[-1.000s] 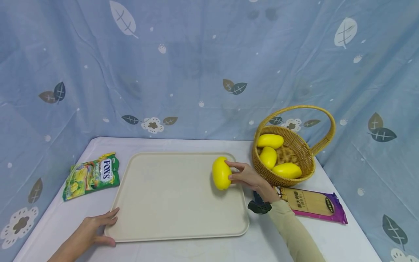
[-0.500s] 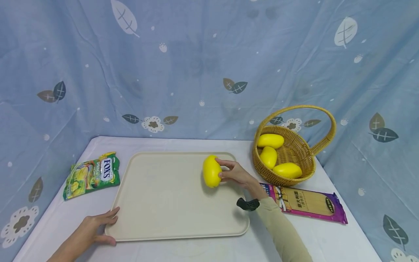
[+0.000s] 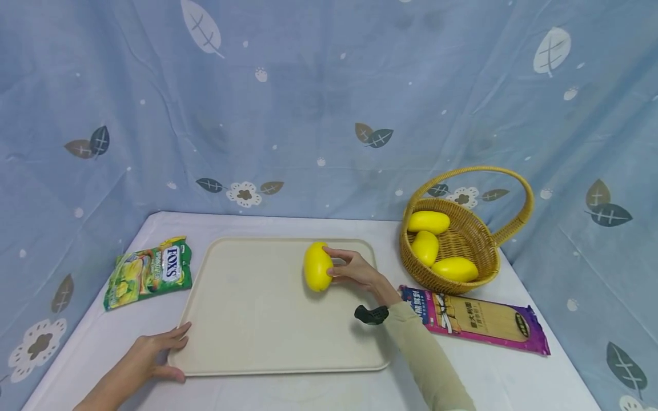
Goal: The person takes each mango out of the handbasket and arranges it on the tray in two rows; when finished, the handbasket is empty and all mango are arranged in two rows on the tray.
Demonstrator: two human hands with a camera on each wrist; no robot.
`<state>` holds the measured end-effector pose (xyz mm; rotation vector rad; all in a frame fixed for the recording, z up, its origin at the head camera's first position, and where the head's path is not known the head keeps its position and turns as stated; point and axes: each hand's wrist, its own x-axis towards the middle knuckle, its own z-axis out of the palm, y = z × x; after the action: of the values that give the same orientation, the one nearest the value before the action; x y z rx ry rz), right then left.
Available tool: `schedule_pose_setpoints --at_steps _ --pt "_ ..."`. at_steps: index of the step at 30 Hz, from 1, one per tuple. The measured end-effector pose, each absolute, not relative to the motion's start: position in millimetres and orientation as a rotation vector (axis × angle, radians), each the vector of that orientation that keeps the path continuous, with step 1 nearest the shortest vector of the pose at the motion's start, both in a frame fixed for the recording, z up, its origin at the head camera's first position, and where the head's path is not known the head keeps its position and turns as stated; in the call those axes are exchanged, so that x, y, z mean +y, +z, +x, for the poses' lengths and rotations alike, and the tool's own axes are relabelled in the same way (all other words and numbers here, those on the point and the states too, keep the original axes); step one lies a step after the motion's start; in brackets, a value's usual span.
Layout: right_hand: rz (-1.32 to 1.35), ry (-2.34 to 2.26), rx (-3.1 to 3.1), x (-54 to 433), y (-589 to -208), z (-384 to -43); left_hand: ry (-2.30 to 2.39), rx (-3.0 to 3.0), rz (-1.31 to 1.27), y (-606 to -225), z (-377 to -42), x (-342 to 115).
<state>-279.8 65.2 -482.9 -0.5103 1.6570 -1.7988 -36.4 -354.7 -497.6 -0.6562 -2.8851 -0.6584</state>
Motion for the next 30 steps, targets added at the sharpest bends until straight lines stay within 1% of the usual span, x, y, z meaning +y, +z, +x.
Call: schedule_pose_setpoints --at_steps 11,21,30 --pt "-0.469 -1.813 1.679 36 -481 -286 -0.64 -2.926 -0.61 -495 -35 -353" --pt "-0.451 -1.815 1.685 16 -484 -289 -0.731 -2.861 -0.701 -497 -38 -355" --pt "-0.444 -1.817 1.668 -3 -489 -291 -0.782 -2.839 -0.696 -498 -37 -355"
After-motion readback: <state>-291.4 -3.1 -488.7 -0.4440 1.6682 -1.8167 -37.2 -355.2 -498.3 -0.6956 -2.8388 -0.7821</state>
